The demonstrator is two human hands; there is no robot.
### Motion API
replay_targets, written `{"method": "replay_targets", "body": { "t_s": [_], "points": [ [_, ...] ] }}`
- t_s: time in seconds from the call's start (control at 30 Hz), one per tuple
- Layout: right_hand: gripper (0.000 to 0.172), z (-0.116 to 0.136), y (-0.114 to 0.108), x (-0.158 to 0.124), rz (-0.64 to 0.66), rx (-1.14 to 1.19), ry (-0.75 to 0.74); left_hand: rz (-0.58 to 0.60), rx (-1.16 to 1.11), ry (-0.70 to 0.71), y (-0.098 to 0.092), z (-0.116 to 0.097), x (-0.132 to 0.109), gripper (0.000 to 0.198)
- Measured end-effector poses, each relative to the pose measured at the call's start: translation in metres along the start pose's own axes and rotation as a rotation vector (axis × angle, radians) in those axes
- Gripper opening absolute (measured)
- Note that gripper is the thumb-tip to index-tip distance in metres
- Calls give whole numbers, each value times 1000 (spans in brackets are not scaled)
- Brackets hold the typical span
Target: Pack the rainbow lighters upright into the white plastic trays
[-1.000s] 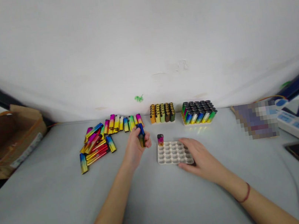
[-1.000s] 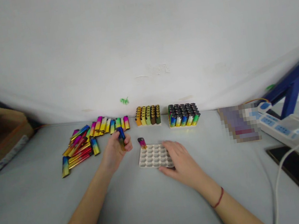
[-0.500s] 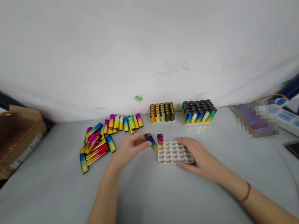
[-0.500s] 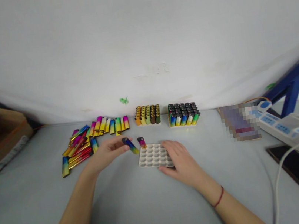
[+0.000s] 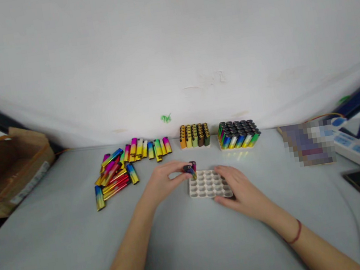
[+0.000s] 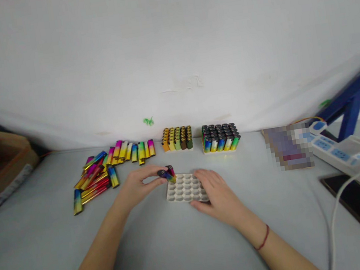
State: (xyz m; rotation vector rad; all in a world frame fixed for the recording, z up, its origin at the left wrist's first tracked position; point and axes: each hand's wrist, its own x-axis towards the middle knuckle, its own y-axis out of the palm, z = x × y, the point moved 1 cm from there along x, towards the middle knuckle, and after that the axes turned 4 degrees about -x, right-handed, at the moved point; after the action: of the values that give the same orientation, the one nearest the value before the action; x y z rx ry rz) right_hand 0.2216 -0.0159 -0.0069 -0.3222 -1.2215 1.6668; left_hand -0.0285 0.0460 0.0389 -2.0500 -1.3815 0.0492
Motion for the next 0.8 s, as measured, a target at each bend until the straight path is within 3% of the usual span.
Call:
{"method": "replay_targets", "body": {
  "t_s": [0.2, 0.37, 0.8],
  "points": [
    [61, 1, -1, 1, 9, 5, 3, 20, 7, -95, 3, -2, -3, 28],
    [61, 1, -1, 1, 2, 0, 7, 33, 44, -80, 4, -6, -1, 18],
    [61, 1, -1, 1, 22, -3, 7, 10, 42, -52, 6, -3, -2, 19]
  ]
}}
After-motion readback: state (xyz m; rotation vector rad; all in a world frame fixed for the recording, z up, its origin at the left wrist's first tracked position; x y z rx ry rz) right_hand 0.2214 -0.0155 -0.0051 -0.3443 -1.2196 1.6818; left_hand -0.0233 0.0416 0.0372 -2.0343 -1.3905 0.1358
